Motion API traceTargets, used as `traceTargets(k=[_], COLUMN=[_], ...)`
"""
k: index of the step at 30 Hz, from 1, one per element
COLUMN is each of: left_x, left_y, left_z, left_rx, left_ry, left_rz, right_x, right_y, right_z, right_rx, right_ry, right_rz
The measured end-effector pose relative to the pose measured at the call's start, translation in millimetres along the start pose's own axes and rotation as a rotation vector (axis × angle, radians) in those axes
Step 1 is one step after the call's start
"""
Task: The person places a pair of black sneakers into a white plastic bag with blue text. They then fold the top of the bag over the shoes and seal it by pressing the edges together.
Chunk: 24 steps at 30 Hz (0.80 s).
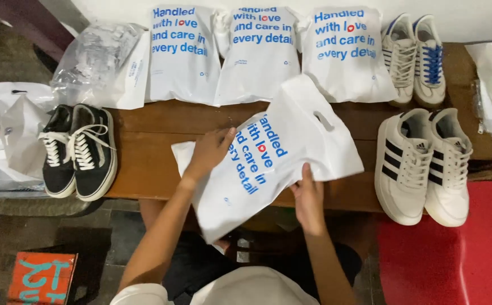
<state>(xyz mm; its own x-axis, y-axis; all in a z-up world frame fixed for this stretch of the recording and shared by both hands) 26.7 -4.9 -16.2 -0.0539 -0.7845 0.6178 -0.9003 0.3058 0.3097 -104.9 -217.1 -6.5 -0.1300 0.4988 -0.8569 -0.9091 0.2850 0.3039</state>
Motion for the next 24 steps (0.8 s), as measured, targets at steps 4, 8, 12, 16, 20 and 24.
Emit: traceTargets(k=[4, 8, 12, 16, 20, 24], left_x=[0.2, 11.4, 38.8, 27.0, 27.3, 23.6], left_y=[21.9, 47.3, 75.2, 73.8, 65.2, 32.2], left_z=[8.8, 11.4, 3.7, 5.9, -32.4, -71.8], left_rx=[0.062, 0.063, -0.004, 0.029, 0.11, 0.312], left_ry=[0.051, 0.215, 0.251, 0.278, 0.548, 0.863], left_rz=[-0.136, -0.329, -0.393, -0.365, -0.256, -0.108], right_x=[7.0, 4.1, -16.8, -9.8, -30.2, -49.4], right_y=[-51.7, -106.3, -120.8, -152.8, -157.7, -173.9], right_z=[-6.3, 2.9, 35.2, 31.1, 39.4, 37.4], right_rx=[-0.04, -0.139, -0.217, -0.234, -0.221, -0.193], right_ry=[0.048, 0.205, 0.399, 0.459, 0.377, 0.37], right_rz=[0.023, -0.022, 0.019, 0.065, 0.023, -0.014])
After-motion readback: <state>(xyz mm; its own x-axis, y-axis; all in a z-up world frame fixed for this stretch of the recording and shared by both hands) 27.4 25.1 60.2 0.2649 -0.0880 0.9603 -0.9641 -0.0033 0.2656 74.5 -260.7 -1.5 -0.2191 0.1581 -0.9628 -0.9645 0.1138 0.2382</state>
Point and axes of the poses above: each hand's wrist, its own y-axis away from the middle knuckle, its own z-axis out of the palm, x = y × z, the point moved 3 cm from there along -y, towards the middle knuckle, and after that the axes turned 6 degrees about -x, right-handed, at the moved point
